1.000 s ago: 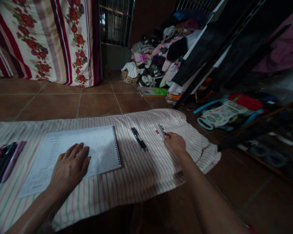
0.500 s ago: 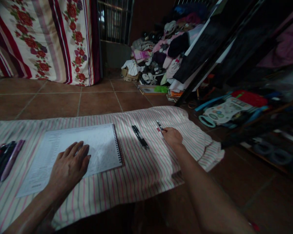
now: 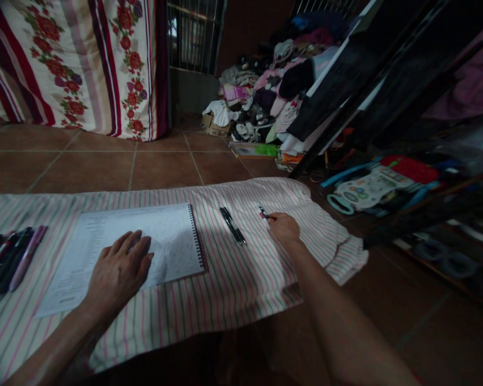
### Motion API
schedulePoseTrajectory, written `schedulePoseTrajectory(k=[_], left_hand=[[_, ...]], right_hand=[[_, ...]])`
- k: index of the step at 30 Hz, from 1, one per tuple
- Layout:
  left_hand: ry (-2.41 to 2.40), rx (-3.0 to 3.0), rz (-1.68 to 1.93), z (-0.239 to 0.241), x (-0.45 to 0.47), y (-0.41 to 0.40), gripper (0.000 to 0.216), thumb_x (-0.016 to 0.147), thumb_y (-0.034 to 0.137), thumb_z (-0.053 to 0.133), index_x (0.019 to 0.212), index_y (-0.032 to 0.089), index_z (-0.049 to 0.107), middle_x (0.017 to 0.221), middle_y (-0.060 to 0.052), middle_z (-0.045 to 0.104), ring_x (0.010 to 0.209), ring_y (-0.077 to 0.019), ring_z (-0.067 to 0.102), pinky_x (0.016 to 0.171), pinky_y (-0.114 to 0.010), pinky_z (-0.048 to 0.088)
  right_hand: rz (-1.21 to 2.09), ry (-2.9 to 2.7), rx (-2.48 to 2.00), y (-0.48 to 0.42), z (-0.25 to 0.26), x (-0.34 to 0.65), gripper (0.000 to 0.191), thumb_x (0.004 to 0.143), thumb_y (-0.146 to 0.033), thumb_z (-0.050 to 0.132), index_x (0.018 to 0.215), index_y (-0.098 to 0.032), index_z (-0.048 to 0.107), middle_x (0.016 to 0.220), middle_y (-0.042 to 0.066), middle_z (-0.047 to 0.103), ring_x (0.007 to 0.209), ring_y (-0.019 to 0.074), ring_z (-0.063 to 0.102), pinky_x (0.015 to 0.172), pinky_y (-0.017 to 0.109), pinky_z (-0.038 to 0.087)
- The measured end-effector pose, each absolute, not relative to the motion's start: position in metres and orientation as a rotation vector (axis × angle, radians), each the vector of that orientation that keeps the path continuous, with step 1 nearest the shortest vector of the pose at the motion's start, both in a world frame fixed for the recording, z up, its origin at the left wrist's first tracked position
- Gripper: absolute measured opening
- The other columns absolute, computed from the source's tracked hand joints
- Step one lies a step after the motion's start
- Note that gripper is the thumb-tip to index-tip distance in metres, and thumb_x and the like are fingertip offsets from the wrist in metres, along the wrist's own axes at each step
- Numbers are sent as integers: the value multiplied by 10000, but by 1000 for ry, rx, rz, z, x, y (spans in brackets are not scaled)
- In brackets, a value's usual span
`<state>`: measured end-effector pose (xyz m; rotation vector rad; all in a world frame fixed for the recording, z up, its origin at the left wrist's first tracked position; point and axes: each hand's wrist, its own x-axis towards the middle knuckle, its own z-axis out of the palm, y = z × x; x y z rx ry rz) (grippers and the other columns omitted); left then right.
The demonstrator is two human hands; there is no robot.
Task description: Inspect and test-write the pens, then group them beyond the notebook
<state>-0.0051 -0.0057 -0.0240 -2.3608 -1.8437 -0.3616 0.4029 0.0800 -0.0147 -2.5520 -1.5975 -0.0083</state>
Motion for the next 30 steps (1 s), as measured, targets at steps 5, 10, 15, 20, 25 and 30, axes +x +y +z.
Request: schedulePoseTrajectory(k=[5,10,15,20,25,30], left_hand=[[-1857,-2371,-384,-24,-5,-5,351,883,304,395,1153,154,560,1290,-139,532,1220,-317,429,871,-438,408],[-1880,-2383,-420,-24,-4,-4,333,872,304,419,1144,167,555,1289,-124,529,1210,-311,432,879,-434,407],[-1913,-2398,-491,-24,-6,-3,304,852,292,464,1119,178,555,1289,-118,522,1210,-302,426,887,-434,414],[-1912,-2380,-629,-22,-16,-2,220,841,230,466,996,163,607,1238,-131,540,1201,-289,415,897,-414,429],[-2029,-2180,-710,-7,-45,-1,225,840,220,452,945,163,642,1075,-118,607,1041,-264,487,861,-385,455],[-2128,-2000,-611,3,-87,-4,298,842,227,429,1030,147,646,1070,-121,614,1021,-279,488,851,-395,442]], right_hand=[[-20,-1591,-2516,78,-8,393,325,773,-272,477,993,-212,709,952,87,714,862,249,654,688,315,472],[-87,-1356,-2238,75,3,353,357,775,-283,478,1042,-166,683,959,117,705,890,260,642,791,371,471],[189,-1298,-1754,60,4,286,333,744,-337,514,974,-175,693,954,90,707,874,223,646,847,371,474],[592,-1191,-1590,20,-1,206,373,743,-394,550,998,-146,665,910,102,712,796,199,662,755,341,524],[723,-1318,-1428,-4,-4,154,304,787,-382,522,956,-170,660,851,87,716,712,178,677,650,311,555],[494,-1566,-1269,-6,-10,136,240,843,-311,483,970,-194,649,876,77,702,744,174,666,696,330,556]])
